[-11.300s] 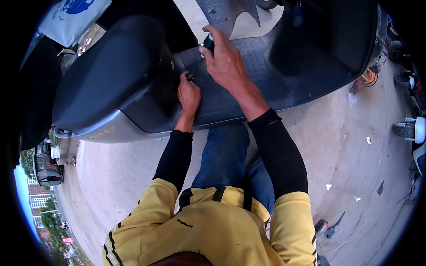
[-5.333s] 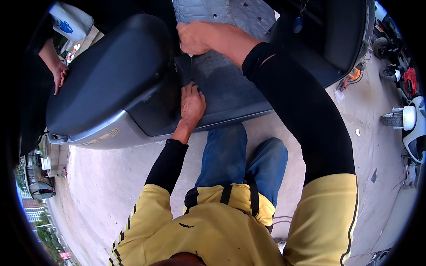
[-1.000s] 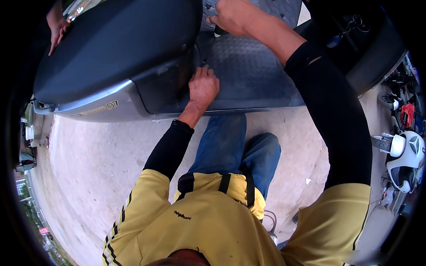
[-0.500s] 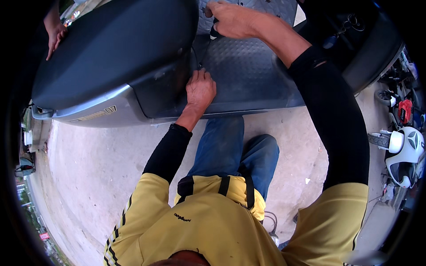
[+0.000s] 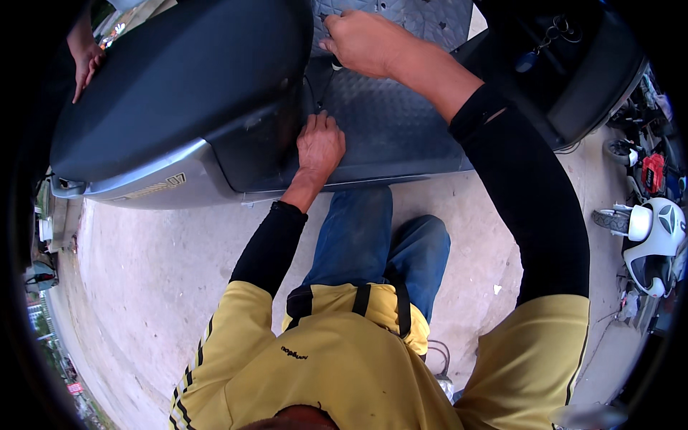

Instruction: The person uses a screwdriver to remove screws from the scooter's under-seat storage compartment and seat. After removing the screws, the person closes the compartment and moves to the front of the scooter, briefly handling the handlebars and basket.

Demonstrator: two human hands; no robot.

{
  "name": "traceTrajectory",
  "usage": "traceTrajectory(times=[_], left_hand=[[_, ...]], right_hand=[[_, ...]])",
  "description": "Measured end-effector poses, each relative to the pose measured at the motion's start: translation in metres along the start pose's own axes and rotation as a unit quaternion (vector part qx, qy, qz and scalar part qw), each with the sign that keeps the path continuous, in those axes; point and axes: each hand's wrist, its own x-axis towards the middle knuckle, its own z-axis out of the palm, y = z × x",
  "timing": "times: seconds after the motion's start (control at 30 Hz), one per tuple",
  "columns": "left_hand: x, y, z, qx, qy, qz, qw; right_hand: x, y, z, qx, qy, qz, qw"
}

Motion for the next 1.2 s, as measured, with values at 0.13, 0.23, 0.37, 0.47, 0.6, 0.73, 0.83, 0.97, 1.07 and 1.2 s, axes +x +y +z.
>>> traceTrajectory(times=[0.13,0.23,0.37,0.47,0.6,0.73,0.83,0.97,1.07,1.2], left_hand=[[-0.002,0.003,0.002,0.009,-0.026,-0.007,1.0],[0.0,0.006,0.009,0.017,-0.017,-0.002,1.0],[0.0,0.006,0.013,0.026,-0.017,0.008,0.999],[-0.004,0.012,0.013,0.018,-0.02,0.01,1.0],[0.005,0.029,0.014,0.003,0.001,0.014,1.0],[-0.003,0.004,0.009,0.024,-0.006,0.003,1.0],[-0.01,0.01,0.005,0.021,-0.017,0.005,1.0],[-0.011,0.005,0.005,0.01,-0.024,0.0,1.0],[-0.01,0.0,-0.001,0.019,-0.027,-0.007,0.999],[-0.02,-0.004,0.001,0.016,-0.025,-0.011,1.0]], right_hand=[[0.013,0.003,-0.009,0.074,-0.083,0.011,0.994],[0.012,0.026,0.029,0.124,0.062,-0.077,0.987],[0.009,0.011,0.019,0.071,-0.065,0.082,0.992],[0.008,0.011,-0.002,0.047,-0.139,0.128,0.981],[0.007,0.052,0.05,0.126,0.061,-0.014,0.99],[0.0,-0.001,0.0,0.068,-0.085,0.107,0.988],[0.009,0.018,0.002,0.033,-0.145,0.12,0.982],[-0.009,0.027,0.028,0.09,0.012,-0.027,0.996],[-0.005,0.005,0.017,0.055,-0.012,-0.002,0.998],[0.012,-0.013,-0.011,-0.001,-0.218,0.111,0.97]])
